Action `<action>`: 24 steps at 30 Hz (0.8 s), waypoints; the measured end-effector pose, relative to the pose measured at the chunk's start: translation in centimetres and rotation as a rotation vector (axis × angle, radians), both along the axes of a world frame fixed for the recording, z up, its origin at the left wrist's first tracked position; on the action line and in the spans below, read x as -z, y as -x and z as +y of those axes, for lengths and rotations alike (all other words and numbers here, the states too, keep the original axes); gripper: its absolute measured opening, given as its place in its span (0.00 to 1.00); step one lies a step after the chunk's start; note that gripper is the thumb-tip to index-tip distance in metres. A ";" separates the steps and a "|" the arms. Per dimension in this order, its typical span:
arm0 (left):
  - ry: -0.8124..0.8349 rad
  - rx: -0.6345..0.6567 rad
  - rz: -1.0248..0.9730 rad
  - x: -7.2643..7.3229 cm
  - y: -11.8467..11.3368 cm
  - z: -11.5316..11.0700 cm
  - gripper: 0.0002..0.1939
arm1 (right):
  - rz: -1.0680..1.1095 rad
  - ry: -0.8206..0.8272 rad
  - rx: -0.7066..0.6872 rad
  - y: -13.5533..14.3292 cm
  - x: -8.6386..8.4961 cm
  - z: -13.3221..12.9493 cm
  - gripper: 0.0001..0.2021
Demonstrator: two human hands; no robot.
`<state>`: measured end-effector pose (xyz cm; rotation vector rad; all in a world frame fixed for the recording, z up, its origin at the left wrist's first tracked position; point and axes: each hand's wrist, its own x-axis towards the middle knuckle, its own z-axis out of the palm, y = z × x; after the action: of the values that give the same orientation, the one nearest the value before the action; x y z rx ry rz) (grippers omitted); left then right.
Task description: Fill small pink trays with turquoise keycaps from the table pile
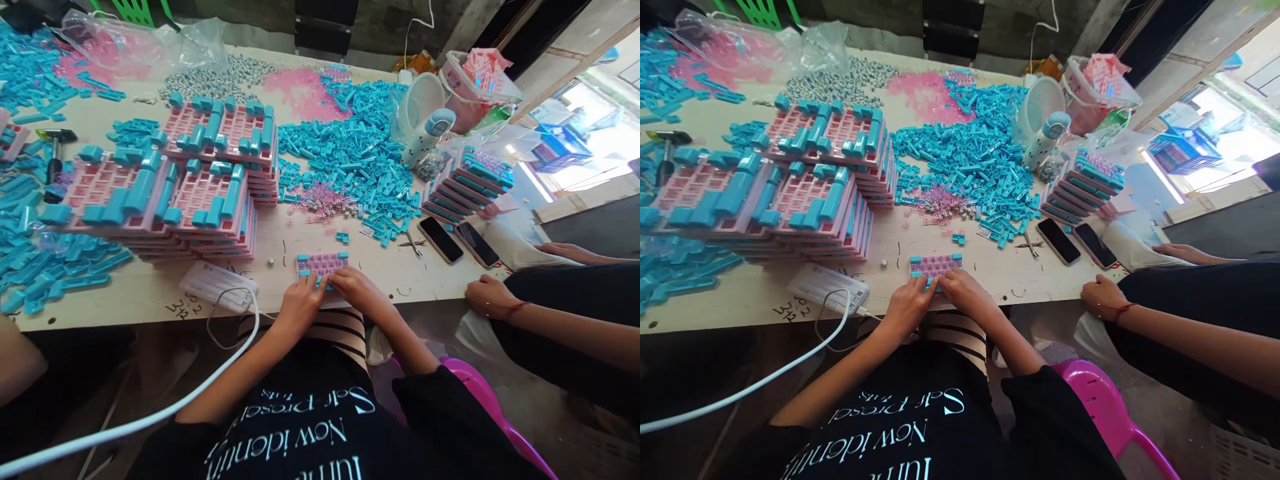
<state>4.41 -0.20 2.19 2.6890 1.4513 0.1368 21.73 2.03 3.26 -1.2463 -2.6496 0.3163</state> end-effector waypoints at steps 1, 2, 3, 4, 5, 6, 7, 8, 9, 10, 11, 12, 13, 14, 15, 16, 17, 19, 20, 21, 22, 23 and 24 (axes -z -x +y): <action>-0.005 0.016 0.017 -0.2 -0.1 0.0 0.18 | -0.045 -0.009 -0.013 0.2 -0.1 -0.1 0.09; -0.008 0.035 0.031 -0.3 -0.2 0.0 0.18 | -0.089 -0.019 -0.023 0.3 -0.2 -0.3 0.09; -0.009 0.053 0.041 -0.4 -0.3 0.0 0.18 | -0.127 -0.032 -0.030 0.5 -0.3 -0.4 0.09; -0.012 0.071 0.048 -0.5 -0.5 0.0 0.17 | -0.156 -0.047 -0.035 0.6 -0.3 -0.6 0.09; -0.015 0.088 0.054 -0.6 -0.6 0.0 0.17 | -0.175 -0.060 -0.039 0.6 -0.2 -0.8 0.09; -0.019 0.105 0.061 -0.6 -0.7 0.1 0.17 | -0.188 -0.072 -0.045 0.7 -0.1 -0.9 0.09; -0.021 0.124 0.070 -0.7 -0.8 0.2 0.17 | -0.200 -0.083 -0.051 0.6 0.0 -1.1 0.09; -0.023 0.147 0.080 -0.6 -0.9 0.2 0.16 | -0.215 -0.091 -0.058 0.6 0.0 -1.2 0.09; -0.024 0.170 0.091 -0.6 -1.0 0.3 0.15 | -0.234 -0.096 -0.062 0.6 0.1 -1.3 0.09; -0.024 0.193 0.100 -0.6 -1.0 0.4 0.15 | -0.254 -0.100 -0.065 0.5 0.1 -1.4 0.08; -0.026 0.214 0.108 -0.5 -1.0 0.5 0.15 | -0.274 -0.105 -0.074 0.5 0.1 -1.4 0.08; -0.030 0.232 0.113 -0.5 -1.0 0.6 0.15 | -0.291 -0.113 -0.085 0.4 0.0 -1.4 0.07; -0.038 0.244 0.118 -0.4 -0.9 0.7 0.14 | -0.304 -0.125 -0.097 0.4 0.0 -1.4 0.07; -0.048 0.250 0.121 -0.4 -0.9 0.8 0.14 | -0.314 -0.137 -0.109 0.3 0.0 -1.4 0.07; -0.062 0.254 0.123 -0.3 -0.8 0.8 0.14 | -0.323 -0.150 -0.119 0.3 -0.1 -1.3 0.07; -0.078 0.258 0.123 -0.2 -0.7 0.9 0.14 | -0.331 -0.160 -0.126 0.3 0.0 -1.3 0.07; -0.097 0.259 0.119 -0.1 -0.7 0.9 0.13 | -0.336 -0.168 -0.127 0.2 0.0 -1.3 0.07; -0.135 0.257 0.097 0.2 -0.5 0.9 0.13 | -0.331 -0.170 -0.125 0.1 0.2 -1.2 0.07; -0.151 0.250 0.081 0.4 -0.5 0.9 0.13 | -0.319 -0.166 -0.121 0.1 0.4 -1.2 0.08; -0.163 0.238 0.064 0.6 -0.4 0.9 0.14 | -0.301 -0.159 -0.115 0.1 0.6 -1.3 0.08; -0.171 0.226 0.048 0.8 -0.4 0.8 0.14 | -0.282 -0.150 -0.110 0.0 0.7 -1.3 0.09; -0.176 0.216 0.034 0.9 -0.4 0.8 0.14 | -0.264 -0.142 -0.105 0.0 0.9 -1.3 0.09; -0.180 0.209 0.024 1.0 -0.5 0.7 0.14 | -0.252 -0.137 -0.102 0.0 1.0 -1.3 0.09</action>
<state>4.88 0.55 1.17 2.9758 1.2064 0.2315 21.69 0.73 2.30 -1.1802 -2.8942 -0.0111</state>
